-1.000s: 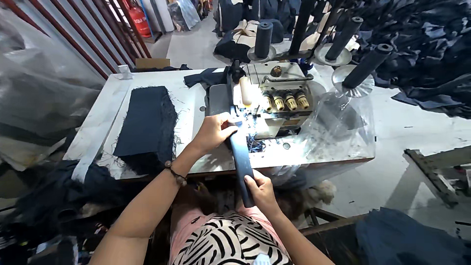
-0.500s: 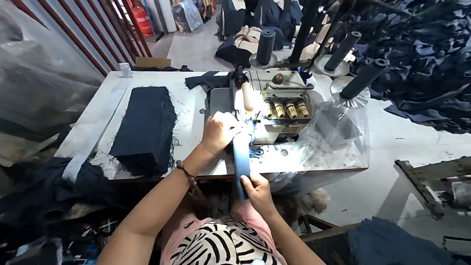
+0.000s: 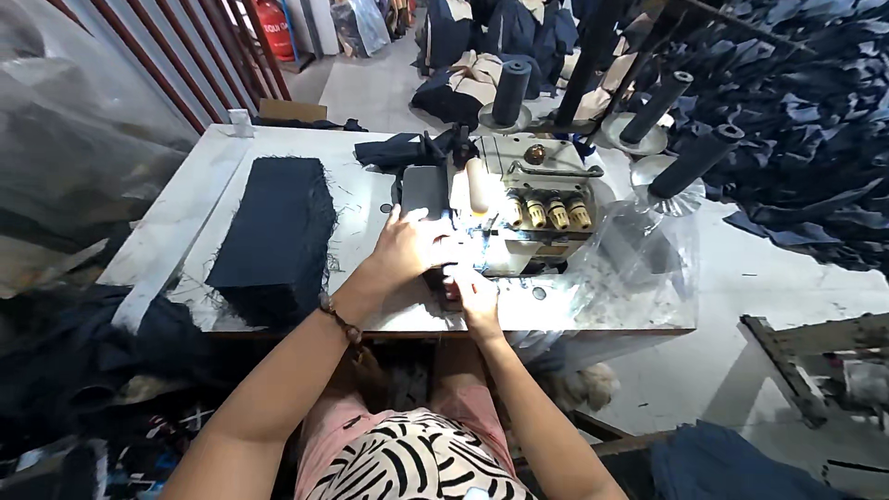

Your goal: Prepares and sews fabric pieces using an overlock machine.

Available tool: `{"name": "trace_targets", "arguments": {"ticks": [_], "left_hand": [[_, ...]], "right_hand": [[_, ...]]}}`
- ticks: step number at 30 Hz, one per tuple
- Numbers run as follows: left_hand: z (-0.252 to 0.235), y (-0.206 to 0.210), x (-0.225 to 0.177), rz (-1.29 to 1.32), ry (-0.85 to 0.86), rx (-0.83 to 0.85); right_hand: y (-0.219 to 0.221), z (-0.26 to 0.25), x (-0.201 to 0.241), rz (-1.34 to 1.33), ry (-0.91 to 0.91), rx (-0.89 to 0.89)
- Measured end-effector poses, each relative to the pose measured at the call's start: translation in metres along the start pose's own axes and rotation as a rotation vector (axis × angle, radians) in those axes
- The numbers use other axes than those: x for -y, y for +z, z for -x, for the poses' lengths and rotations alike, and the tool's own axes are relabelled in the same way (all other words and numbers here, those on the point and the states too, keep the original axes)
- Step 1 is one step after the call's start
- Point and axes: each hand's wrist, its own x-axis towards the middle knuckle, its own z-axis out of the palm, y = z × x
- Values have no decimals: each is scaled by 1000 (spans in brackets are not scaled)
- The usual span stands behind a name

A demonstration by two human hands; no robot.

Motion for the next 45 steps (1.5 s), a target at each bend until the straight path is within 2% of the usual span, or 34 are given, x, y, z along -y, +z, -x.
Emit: {"name": "trace_targets", "arguments": {"ticks": [2,5,9,11,12,15,17,20,23,26,29,30,32,34,36,38,40,45], "left_hand": [[-21,-5,10,-12,-70,121],[-43,-11,12,-23,-166,207],[-47,-17,20,-75,-184,222],[-41,-42,37,-91,-221,129],[-34,-61,48,-100,-301,68],[-8,-112,88,-91,-685,-84],[11,-122,113,-149,-880,-65],[24,-112,131,-149,-956,-25],[23,-112,127,-161,-927,-24],[22,-123,103,-146,-818,-110],[27,-128,42,-66,-489,-101],[31,-119,20,-36,-331,-61],[38,-95,-21,76,-142,104],[44,-68,-43,148,19,226],[45,-49,-43,226,152,220],[43,-42,-38,314,158,158],[38,-38,-28,398,122,94],[17,-21,-2,557,-3,-3]], "right_hand": [[1,1,-9,-2,-7,55],[1,7,-19,8,-46,112],[0,7,-19,-27,-37,104],[-2,6,-19,-49,-33,101],[-2,7,-20,-49,-32,100],[0,9,-20,-35,-35,94],[2,9,-20,-23,-44,96],[4,9,-21,-9,-69,103],[2,11,-18,9,-40,119],[-1,10,-17,-19,-28,136],[3,14,-13,-114,-4,87],[5,17,-12,-194,-19,78],[10,25,-5,-319,-32,141],[13,33,14,-366,32,204],[11,42,35,-408,145,206],[4,49,50,-393,283,209],[-3,59,51,-359,344,211],[-14,84,37,-227,245,141]]}}
